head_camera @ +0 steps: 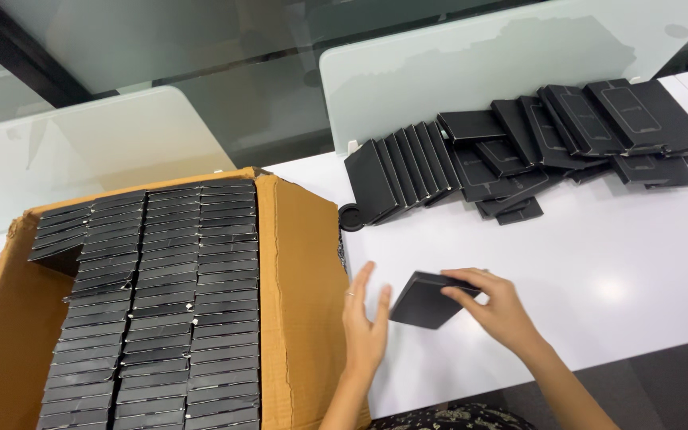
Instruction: The person picks up black rectangular boxes from a pile in a large cardboard box and places them on a desk, then opens and closes one box to check its contents before returning it to the cardboard box.
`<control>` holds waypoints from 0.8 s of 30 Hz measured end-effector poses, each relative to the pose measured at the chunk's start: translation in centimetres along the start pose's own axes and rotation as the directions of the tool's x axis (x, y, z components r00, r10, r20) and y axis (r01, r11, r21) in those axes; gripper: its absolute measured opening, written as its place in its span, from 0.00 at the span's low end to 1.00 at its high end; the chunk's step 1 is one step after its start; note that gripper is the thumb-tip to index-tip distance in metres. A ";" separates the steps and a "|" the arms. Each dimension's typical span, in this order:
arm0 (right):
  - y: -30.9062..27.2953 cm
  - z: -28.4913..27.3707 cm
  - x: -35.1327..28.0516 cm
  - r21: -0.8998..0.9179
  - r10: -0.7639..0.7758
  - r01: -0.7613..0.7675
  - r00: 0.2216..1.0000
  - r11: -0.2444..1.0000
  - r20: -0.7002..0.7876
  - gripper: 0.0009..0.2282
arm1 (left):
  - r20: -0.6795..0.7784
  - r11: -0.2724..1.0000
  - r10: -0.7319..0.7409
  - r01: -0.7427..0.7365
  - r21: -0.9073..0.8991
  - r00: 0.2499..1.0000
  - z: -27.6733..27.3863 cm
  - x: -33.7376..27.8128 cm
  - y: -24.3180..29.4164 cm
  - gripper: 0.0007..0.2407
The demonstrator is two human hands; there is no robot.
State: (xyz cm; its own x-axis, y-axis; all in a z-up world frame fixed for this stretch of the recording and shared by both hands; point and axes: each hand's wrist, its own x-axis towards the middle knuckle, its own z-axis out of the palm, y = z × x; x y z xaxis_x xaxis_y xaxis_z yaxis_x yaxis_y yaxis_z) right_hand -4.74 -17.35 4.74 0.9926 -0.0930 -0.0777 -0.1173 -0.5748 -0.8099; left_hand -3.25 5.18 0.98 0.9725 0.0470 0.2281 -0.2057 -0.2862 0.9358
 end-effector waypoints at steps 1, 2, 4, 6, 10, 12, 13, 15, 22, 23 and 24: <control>-0.9 0.3 -0.1 -0.009 -0.055 0.056 0.998 0.998 0.032 0.15 | 0.054 0.998 0.055 -0.055 0.010 0.997 -0.3 -0.4 1.0 0.18; -1.6 0.7 -0.3 -0.016 -0.110 0.111 0.992 0.994 0.065 0.14 | 0.107 0.994 0.107 -0.109 0.017 0.988 -0.6 -0.8 1.8 0.18; -2.3 1.6 -0.2 -0.016 -0.288 0.290 0.955 0.957 0.065 0.13 | 0.151 0.985 0.166 -0.170 0.015 0.975 -1.1 -1.0 2.7 0.18; -2.4 2.4 -0.1 -0.022 -0.374 0.376 0.925 0.926 0.073 0.13 | 0.167 0.980 0.192 -0.199 0.027 0.967 -1.3 -1.0 2.8 0.16; -1.5 3.5 0.3 -0.064 -0.329 0.338 0.936 0.939 0.123 0.12 | 0.163 0.968 0.224 -0.239 0.081 0.961 -1.9 -0.7 2.0 0.10; -0.7 3.8 0.6 -0.086 -0.325 0.342 0.932 0.936 0.160 0.13 | 0.177 0.965 0.225 -0.244 0.093 0.958 -2.2 -0.6 1.7 0.09; -0.4 3.6 0.8 -0.091 -0.345 0.364 0.922 0.927 0.179 0.14 | 0.189 0.969 0.210 -0.231 0.094 0.959 -2.2 -0.5 1.7 0.09; 0.1 3.1 0.9 -0.079 -0.355 0.382 0.904 0.921 0.239 0.15 | 0.229 0.980 0.157 -0.180 0.082 0.961 -2.4 -0.5 1.8 0.10; -1.2 1.4 1.5 0.006 -0.319 0.344 0.864 0.939 0.389 0.14 | 0.379 0.997 0.003 -0.034 0.075 0.926 -3.5 1.0 3.1 0.10; -1.3 1.3 1.5 0.013 -0.333 0.357 0.860 0.934 0.387 0.14 | 0.396 0.996 -0.015 -0.019 0.083 0.918 -3.6 1.2 3.3 0.10; -1.4 1.3 1.6 -0.020 -0.276 0.308 0.877 0.951 0.393 0.13 | 0.394 0.995 -0.034 -0.004 0.095 0.919 -3.7 1.3 3.6 0.10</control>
State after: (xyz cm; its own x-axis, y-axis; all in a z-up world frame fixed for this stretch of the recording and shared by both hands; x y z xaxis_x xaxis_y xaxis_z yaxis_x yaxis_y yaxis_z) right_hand -2.99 -15.58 4.99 0.9152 0.3963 -0.0728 0.1939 -0.5916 -0.7826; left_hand -3.09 7.74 5.65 0.9433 -0.3239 0.0723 -0.1984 -0.3758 0.9052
